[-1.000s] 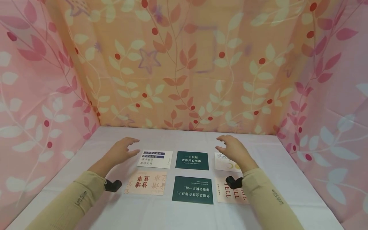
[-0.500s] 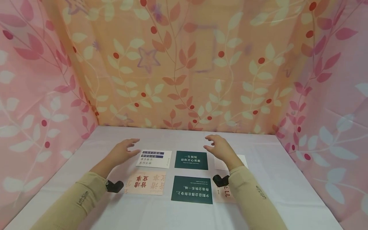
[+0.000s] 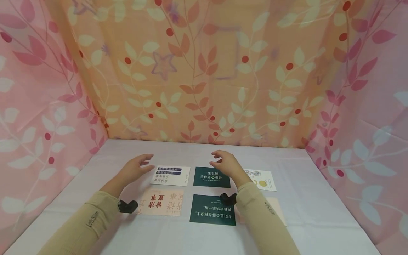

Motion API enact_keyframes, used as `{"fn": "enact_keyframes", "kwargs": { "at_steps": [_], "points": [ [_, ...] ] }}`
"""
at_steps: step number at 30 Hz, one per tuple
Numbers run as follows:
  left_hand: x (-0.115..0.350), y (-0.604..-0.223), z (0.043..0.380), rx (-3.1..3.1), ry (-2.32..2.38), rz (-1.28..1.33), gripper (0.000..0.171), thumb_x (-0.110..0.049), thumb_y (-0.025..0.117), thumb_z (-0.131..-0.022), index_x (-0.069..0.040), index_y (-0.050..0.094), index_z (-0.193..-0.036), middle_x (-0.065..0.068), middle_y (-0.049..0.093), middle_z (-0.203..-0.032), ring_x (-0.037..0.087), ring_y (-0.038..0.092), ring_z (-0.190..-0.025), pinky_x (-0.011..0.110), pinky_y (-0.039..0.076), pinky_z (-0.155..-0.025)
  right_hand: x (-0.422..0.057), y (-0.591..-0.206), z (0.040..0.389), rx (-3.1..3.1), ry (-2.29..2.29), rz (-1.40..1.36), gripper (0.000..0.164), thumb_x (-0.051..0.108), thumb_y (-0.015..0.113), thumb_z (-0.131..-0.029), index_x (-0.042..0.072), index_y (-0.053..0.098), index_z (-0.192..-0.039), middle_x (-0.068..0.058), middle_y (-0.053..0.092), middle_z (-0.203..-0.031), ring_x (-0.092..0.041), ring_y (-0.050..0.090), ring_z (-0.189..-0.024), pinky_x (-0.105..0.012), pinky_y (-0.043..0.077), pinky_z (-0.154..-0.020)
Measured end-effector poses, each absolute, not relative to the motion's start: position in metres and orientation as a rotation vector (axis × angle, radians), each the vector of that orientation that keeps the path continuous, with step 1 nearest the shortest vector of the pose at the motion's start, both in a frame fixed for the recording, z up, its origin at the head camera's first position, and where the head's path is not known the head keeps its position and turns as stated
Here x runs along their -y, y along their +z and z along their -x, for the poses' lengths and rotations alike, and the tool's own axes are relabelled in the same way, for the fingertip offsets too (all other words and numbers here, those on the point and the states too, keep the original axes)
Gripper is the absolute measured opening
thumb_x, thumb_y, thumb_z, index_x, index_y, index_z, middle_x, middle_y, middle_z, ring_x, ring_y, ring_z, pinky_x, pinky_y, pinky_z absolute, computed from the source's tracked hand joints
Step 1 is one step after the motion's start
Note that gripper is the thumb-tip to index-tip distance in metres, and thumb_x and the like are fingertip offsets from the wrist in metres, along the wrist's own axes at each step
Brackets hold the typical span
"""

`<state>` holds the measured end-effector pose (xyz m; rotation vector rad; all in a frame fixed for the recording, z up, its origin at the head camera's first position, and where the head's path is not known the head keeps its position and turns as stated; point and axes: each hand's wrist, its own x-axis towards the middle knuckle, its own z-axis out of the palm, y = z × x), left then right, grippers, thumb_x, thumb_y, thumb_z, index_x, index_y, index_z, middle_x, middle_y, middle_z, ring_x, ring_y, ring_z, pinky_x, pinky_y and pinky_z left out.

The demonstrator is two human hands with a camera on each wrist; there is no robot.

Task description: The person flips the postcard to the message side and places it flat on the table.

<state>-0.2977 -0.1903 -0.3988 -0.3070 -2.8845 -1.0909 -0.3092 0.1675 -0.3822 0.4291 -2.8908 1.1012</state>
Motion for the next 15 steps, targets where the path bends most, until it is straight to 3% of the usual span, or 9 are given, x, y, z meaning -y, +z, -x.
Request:
{"fn": "enact_keyframes", "kwargs": {
  "at_steps": [7,15],
  "points": [
    [0.188,-0.403,0.3,2.91,-1.155,0.267,0.058,-0.032,0.063,-0.086,-0.009,0.043,-0.135,0.016,0.046,-0.134,0.035,0.046,-0.12,0.051,0.036,-0.097,-0.148,-0.394,0.314,2.889,1.194,-0.382,0.041,0.028,0.067,-0.083,0.018,0.057,-0.122,-0.006,0.06,-0.115,-0.024,0.056,-0.103,-0.04,0.049,-0.084],
    [0.188,-0.41,0.305,2.928,-1.171,0.219,0.057,-0.034,0.062,-0.086,-0.009,0.044,-0.134,0.018,0.046,-0.133,0.035,0.046,-0.119,0.052,0.036,-0.096,-0.128,-0.406,0.314,2.902,1.21,-0.362,0.038,0.025,0.068,-0.083,0.016,0.059,-0.119,-0.006,0.062,-0.112,-0.024,0.058,-0.101,-0.04,0.05,-0.081]
  ]
}}
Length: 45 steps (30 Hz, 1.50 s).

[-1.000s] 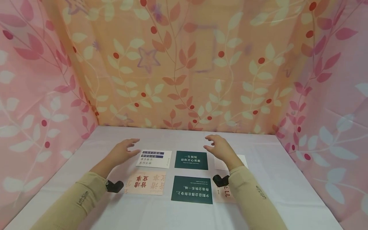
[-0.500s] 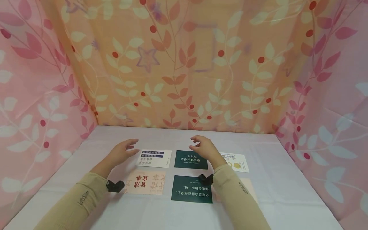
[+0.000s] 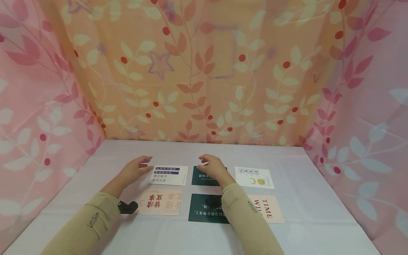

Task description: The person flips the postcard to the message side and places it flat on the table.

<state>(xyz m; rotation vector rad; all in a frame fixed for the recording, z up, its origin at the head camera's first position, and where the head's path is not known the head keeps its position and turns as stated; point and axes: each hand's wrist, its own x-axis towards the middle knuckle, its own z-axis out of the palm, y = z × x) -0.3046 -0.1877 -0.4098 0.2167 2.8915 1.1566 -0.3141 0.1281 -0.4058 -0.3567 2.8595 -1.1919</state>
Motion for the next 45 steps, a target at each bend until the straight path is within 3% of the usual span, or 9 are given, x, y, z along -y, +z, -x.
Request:
{"fn": "enact_keyframes", "kwargs": {
  "at_steps": [10,15,22,31,37,45],
  "points": [
    [0.186,-0.418,0.308,-2.848,1.17,-0.13,0.063,-0.043,0.061,-0.084,-0.01,0.043,-0.135,0.017,0.044,-0.134,0.034,0.046,-0.119,0.05,0.04,-0.093,-0.109,-0.415,0.309,-2.8,-1.211,0.308,0.039,0.024,0.066,-0.085,0.012,0.057,-0.121,-0.007,0.06,-0.112,-0.025,0.057,-0.101,-0.038,0.051,-0.078],
    [0.183,-0.419,0.309,-2.839,1.173,-0.112,0.066,-0.047,0.062,-0.083,-0.01,0.042,-0.134,0.018,0.044,-0.134,0.034,0.046,-0.119,0.046,0.044,-0.09,-0.101,-0.421,0.309,-2.809,-1.202,0.249,0.039,0.027,0.066,-0.084,0.013,0.058,-0.12,-0.007,0.061,-0.11,-0.023,0.056,-0.097,-0.041,0.05,-0.083],
    [0.185,-0.421,0.308,-2.804,1.216,-0.069,0.058,-0.036,0.06,-0.087,-0.008,0.041,-0.135,0.019,0.044,-0.134,0.035,0.046,-0.119,0.043,0.047,-0.086,-0.092,-0.427,0.309,-2.803,-1.224,0.126,0.037,0.029,0.066,-0.084,0.016,0.059,-0.118,-0.005,0.061,-0.106,-0.023,0.055,-0.095,-0.043,0.048,-0.086],
    [0.185,-0.427,0.31,-2.747,1.301,-0.007,0.053,-0.027,0.06,-0.089,-0.007,0.041,-0.134,0.02,0.044,-0.133,0.034,0.047,-0.116,0.036,0.051,-0.08,-0.081,-0.428,0.305,-2.708,-1.337,0.032,0.038,0.028,0.067,-0.083,0.014,0.059,-0.118,-0.004,0.06,-0.095,-0.017,0.058,-0.077,-0.04,0.051,-0.08],
    [0.183,-0.432,0.311,-2.717,1.349,0.028,0.05,-0.024,0.059,-0.089,-0.007,0.043,-0.133,0.019,0.046,-0.13,0.032,0.052,-0.108,0.032,0.052,-0.076,-0.076,-0.433,0.303,-2.618,-1.433,0.002,0.037,0.025,0.066,-0.084,0.01,0.058,-0.117,-0.006,0.061,-0.093,-0.015,0.061,-0.075,-0.035,0.053,-0.077],
    [0.186,-0.434,0.311,-2.671,1.393,0.054,0.047,-0.022,0.057,-0.09,-0.006,0.043,-0.133,0.021,0.045,-0.129,0.033,0.048,-0.111,0.03,0.052,-0.073,-0.072,-0.435,0.3,-2.557,-1.493,-0.014,0.037,0.023,0.067,-0.084,0.008,0.057,-0.117,-0.007,0.062,-0.094,-0.016,0.062,-0.075,-0.032,0.053,-0.074]
  ]
}}
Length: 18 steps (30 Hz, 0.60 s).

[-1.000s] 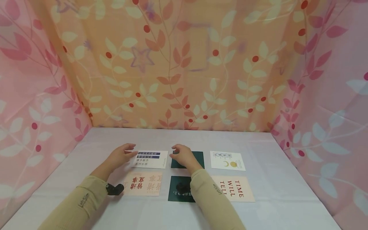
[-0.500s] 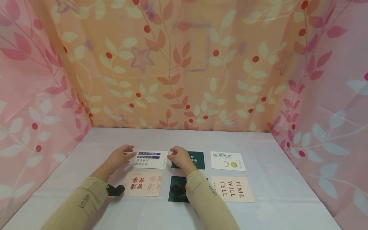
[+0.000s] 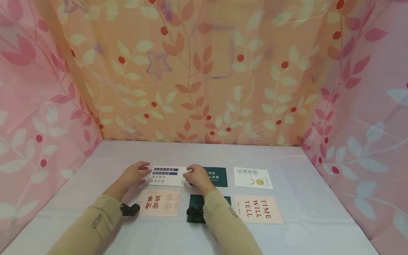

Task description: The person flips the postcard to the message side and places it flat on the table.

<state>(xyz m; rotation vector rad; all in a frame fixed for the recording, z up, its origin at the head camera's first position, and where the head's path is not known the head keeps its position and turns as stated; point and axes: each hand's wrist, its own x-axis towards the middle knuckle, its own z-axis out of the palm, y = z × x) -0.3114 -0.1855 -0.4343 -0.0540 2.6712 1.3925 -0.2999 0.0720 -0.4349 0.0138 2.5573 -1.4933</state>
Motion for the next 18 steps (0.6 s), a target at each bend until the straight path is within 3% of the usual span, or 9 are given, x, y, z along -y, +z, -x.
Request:
{"fn": "enact_keyframes", "kwargs": {
  "at_steps": [7,18],
  "points": [
    [0.1836,-0.4359,0.3119,-2.646,1.382,0.119,0.046,-0.024,0.055,-0.091,-0.006,0.044,-0.132,0.02,0.048,-0.125,0.029,0.054,-0.101,0.033,0.052,-0.074,-0.072,-0.4372,0.2985,-2.531,-1.51,-0.024,0.034,0.024,0.066,-0.084,0.007,0.059,-0.113,-0.005,0.063,-0.094,-0.016,0.061,-0.077,-0.032,0.053,-0.075],
    [0.1814,-0.4401,0.3155,-2.628,1.411,0.16,0.043,-0.024,0.053,-0.092,-0.006,0.045,-0.13,0.019,0.048,-0.123,0.028,0.052,-0.106,0.033,0.052,-0.076,-0.0712,-0.4404,0.2999,-2.506,-1.549,-0.031,0.033,0.022,0.065,-0.085,0.006,0.059,-0.113,-0.006,0.064,-0.093,-0.015,0.062,-0.078,-0.031,0.053,-0.075]
  ]
}}
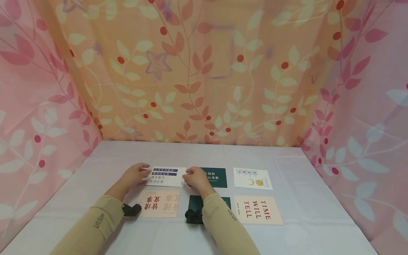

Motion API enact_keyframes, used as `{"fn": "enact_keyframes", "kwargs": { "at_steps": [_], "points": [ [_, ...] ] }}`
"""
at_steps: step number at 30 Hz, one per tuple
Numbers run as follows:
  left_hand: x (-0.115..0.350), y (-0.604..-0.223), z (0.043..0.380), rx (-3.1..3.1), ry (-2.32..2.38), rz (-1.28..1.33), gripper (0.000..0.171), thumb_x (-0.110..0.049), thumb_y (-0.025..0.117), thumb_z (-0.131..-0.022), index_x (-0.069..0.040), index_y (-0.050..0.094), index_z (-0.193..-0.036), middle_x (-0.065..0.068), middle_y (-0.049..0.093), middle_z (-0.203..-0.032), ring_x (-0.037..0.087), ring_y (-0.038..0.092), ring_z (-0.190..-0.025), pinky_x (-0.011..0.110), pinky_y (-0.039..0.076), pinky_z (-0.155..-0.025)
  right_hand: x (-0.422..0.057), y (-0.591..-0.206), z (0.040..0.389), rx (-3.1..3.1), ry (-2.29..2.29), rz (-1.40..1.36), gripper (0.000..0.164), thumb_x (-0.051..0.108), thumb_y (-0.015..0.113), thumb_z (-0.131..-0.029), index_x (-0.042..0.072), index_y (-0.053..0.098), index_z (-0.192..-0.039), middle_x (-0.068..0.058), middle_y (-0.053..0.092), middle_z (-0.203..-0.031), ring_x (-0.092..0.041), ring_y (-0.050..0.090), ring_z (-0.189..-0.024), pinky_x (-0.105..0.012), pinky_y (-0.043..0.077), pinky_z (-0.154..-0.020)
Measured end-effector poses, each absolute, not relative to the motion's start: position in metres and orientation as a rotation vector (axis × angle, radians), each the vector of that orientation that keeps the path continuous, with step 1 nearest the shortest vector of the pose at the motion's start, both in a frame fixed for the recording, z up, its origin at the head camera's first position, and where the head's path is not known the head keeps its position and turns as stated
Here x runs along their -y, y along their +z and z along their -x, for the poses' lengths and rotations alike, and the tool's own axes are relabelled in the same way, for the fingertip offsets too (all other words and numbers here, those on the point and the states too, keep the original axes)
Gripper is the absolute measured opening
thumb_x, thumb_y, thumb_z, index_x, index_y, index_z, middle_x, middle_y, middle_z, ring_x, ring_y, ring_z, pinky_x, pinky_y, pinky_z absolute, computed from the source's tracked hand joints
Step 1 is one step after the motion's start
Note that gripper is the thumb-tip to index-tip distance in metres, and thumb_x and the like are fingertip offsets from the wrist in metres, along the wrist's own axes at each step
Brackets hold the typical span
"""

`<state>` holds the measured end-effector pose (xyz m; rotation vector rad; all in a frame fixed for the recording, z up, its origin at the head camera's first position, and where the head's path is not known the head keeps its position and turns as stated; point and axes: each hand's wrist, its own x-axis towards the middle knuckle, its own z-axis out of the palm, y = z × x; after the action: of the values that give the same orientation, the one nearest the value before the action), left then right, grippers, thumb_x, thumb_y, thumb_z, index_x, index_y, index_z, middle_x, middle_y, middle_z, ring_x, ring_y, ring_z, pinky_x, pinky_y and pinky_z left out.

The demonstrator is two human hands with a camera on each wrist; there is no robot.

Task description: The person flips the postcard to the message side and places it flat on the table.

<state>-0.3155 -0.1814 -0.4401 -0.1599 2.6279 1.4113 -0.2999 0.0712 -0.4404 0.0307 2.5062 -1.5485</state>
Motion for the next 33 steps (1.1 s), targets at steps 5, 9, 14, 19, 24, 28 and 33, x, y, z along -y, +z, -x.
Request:
{"fn": "enact_keyframes", "kwargs": {
  "at_steps": [5,9,14,19,24,28,33],
  "points": [
    [0.182,-0.4421,0.3183,-2.604,1.44,0.179,0.041,-0.024,0.052,-0.092,-0.006,0.046,-0.129,0.018,0.05,-0.121,0.029,0.052,-0.109,0.033,0.052,-0.077,-0.0705,-0.4431,0.3019,-2.503,-1.559,-0.034,0.033,0.021,0.065,-0.085,0.005,0.059,-0.114,-0.006,0.064,-0.093,-0.015,0.062,-0.078,-0.028,0.053,-0.073],
    [0.1828,-0.4427,0.3199,-2.616,1.41,0.197,0.039,-0.024,0.052,-0.092,-0.007,0.048,-0.127,0.016,0.052,-0.118,0.028,0.053,-0.107,0.032,0.051,-0.075,-0.0702,-0.4428,0.3023,-2.489,-1.586,-0.035,0.032,0.021,0.064,-0.086,0.005,0.059,-0.113,-0.006,0.064,-0.094,-0.015,0.062,-0.078,-0.028,0.053,-0.074],
    [0.1819,-0.4443,0.3202,-2.64,1.381,0.179,0.036,-0.019,0.055,-0.09,-0.006,0.051,-0.124,0.015,0.055,-0.113,0.024,0.056,-0.095,0.029,0.05,-0.068,-0.0704,-0.4412,0.301,-2.485,-1.592,-0.046,0.032,0.022,0.065,-0.085,0.006,0.06,-0.113,-0.006,0.063,-0.096,-0.016,0.062,-0.079,-0.029,0.053,-0.074],
    [0.1805,-0.4462,0.3198,-2.633,1.41,0.173,0.039,-0.007,0.053,-0.088,-0.005,0.049,-0.126,0.016,0.056,-0.111,0.022,0.056,-0.088,0.026,0.048,-0.062,-0.0694,-0.4414,0.3008,-2.473,-1.592,-0.048,0.033,0.023,0.065,-0.085,0.006,0.059,-0.113,-0.007,0.063,-0.096,-0.017,0.062,-0.08,-0.03,0.053,-0.076],
    [0.1806,-0.446,0.3194,-2.66,1.457,0.153,0.049,0.001,0.05,-0.085,-0.005,0.041,-0.132,0.018,0.056,-0.111,0.022,0.056,-0.086,0.025,0.047,-0.061,-0.0686,-0.4414,0.3003,-2.473,-1.591,-0.029,0.035,0.023,0.065,-0.085,0.006,0.058,-0.115,-0.007,0.062,-0.097,-0.017,0.061,-0.08,-0.03,0.053,-0.076],
    [0.1816,-0.4469,0.3202,-2.676,1.48,0.162,0.051,0.001,0.051,-0.085,-0.005,0.039,-0.134,0.019,0.058,-0.109,0.022,0.057,-0.086,0.025,0.047,-0.061,-0.0687,-0.4412,0.2998,-2.469,-1.593,-0.021,0.035,0.023,0.065,-0.085,0.006,0.058,-0.115,-0.006,0.062,-0.096,-0.017,0.06,-0.08,-0.031,0.053,-0.076],
    [0.1823,-0.4486,0.3222,-2.658,1.497,0.194,0.051,-0.001,0.052,-0.085,-0.005,0.039,-0.134,0.017,0.058,-0.108,0.022,0.058,-0.086,0.025,0.047,-0.062,-0.0696,-0.4425,0.3005,-2.458,-1.596,-0.019,0.035,0.024,0.065,-0.085,0.007,0.058,-0.115,-0.006,0.062,-0.096,-0.017,0.06,-0.08,-0.031,0.053,-0.077]
  ]
}}
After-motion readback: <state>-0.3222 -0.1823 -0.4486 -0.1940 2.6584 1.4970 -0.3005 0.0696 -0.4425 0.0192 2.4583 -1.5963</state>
